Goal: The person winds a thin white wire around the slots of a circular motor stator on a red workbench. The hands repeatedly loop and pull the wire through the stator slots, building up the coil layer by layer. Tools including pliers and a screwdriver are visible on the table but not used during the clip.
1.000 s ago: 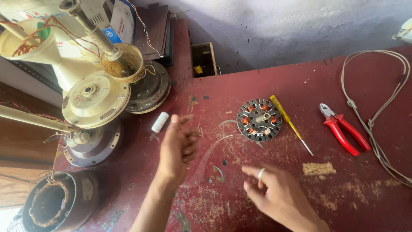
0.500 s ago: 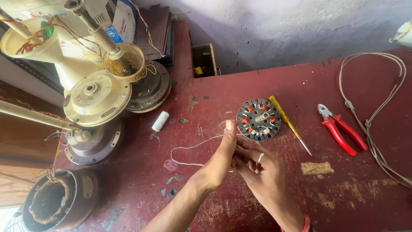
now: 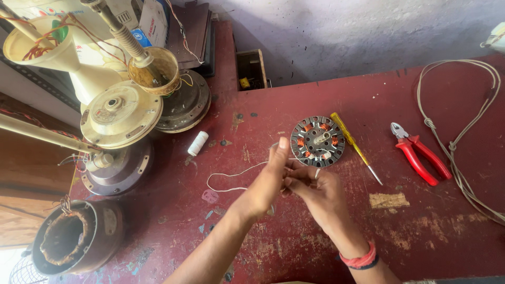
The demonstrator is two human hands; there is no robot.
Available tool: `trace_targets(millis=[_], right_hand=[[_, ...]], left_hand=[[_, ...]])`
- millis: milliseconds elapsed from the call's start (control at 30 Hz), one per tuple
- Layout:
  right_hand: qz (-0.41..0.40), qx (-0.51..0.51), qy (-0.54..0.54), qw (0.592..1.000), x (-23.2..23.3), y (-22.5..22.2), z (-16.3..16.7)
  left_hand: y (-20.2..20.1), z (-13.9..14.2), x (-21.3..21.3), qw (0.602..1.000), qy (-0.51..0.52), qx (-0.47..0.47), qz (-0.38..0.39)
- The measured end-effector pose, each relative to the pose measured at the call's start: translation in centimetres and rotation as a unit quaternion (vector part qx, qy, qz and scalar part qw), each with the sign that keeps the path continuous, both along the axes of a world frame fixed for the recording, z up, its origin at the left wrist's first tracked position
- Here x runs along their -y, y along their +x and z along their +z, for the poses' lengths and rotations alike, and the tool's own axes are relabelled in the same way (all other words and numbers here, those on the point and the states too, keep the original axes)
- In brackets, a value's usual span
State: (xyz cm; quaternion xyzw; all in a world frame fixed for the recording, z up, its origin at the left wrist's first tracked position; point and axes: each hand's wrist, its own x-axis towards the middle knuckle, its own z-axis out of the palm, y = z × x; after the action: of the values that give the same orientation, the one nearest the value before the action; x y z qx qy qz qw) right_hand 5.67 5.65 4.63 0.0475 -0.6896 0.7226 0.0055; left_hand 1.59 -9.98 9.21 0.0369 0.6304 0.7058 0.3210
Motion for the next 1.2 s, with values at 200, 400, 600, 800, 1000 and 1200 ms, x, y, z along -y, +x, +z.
trace_targets(millis=[200, 400, 600, 800, 1000, 1200], right_hand=[[-0.106, 0.045, -0.012, 0.993, -1.2, 0.1, 0.7], [-0.106, 0.019, -0.073, 0.992, -1.7, -0.3, 2.1], [-0.078, 0.021, -0.108, 0.991, -1.4, 0.2, 2.3], [-0.091, 0.003, -0.165, 0.982, -1.4, -0.1, 1.9], [-0.071, 0.054, -0.204, 0.975, -0.3, 0.1, 0.9], [-0.060, 0.100, -0.289, 0.950, 0.2, 0.3, 0.2]], left_hand=[[-1.8, -1.5, 2.2, 0.999, 0.022, 0.006, -0.032], [-1.6, -0.7, 3.0, 0.998, 0.008, -0.031, -0.049], [-0.4, 0.2, 3.2, 0.994, 0.058, -0.005, -0.096], [0.1, 0.3, 2.2, 0.998, 0.058, -0.010, -0.002], [0.7, 0.4, 1.3, 0.981, 0.035, -0.191, 0.030], [0.9, 1.0, 1.4, 0.968, -0.049, -0.244, 0.022]])
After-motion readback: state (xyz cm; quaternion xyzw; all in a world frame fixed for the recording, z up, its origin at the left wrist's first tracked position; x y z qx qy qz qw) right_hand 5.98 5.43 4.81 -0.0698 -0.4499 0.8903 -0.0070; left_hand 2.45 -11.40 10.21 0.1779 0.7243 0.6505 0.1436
